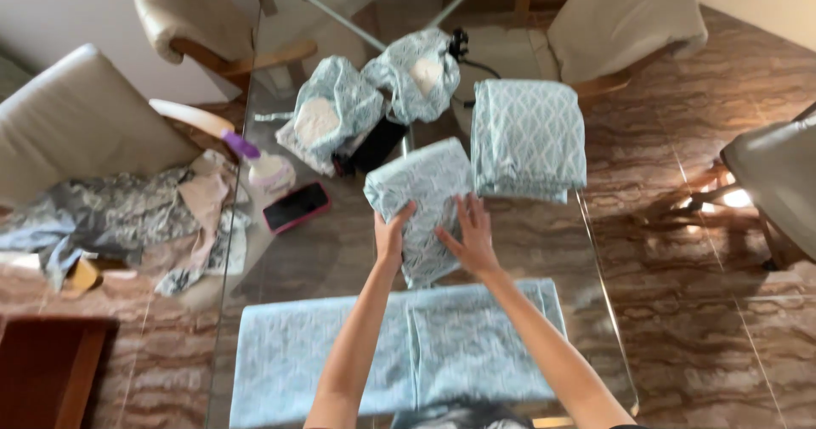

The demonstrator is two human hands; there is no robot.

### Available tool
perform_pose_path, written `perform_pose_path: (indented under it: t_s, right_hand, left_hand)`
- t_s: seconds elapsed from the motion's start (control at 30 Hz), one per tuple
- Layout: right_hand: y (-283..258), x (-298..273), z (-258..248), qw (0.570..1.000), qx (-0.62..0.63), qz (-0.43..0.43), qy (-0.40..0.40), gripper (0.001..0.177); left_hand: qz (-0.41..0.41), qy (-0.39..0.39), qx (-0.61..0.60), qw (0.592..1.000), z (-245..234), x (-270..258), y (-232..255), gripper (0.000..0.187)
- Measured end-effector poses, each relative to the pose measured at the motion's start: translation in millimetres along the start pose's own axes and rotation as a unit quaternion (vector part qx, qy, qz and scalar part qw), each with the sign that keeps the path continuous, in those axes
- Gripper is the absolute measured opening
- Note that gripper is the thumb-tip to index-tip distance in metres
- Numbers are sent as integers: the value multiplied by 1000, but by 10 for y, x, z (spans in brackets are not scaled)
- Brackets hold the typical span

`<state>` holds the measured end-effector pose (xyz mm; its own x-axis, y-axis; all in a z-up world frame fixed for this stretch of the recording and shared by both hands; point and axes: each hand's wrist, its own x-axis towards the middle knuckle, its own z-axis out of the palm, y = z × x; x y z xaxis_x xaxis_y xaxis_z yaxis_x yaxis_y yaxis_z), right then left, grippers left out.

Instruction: The person folds a light blue patterned cloth on a glass table, then folds a grey patterned cloth. The person uses their hands to fold each cloth into a neat rectangular shape.

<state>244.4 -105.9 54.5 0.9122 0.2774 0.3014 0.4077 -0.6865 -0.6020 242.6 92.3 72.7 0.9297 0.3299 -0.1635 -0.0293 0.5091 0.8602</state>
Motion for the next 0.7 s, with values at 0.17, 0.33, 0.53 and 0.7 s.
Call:
perform_pose_path:
  t_s: [0.17,0.33,0.53,0.7]
  right_hand:
    - [-151,-814,-281,961,190,78,184,111]
    - [-205,-1313,-635,636,732,234,75,83]
    - [-428,-1635,-1528,602,778,176,-50,70]
    - [128,-1931,-1758,676,671,301,-47,73]
  left_hand:
    - [43,1,-137,990,216,-905,460,70]
    - [-50,-25,-266,962,162,-1554,366,71]
    - [-81,-369,-387,841,-330,-1975,845,105]
    - [-44,-303,27,952,-428,-2094,762,110]
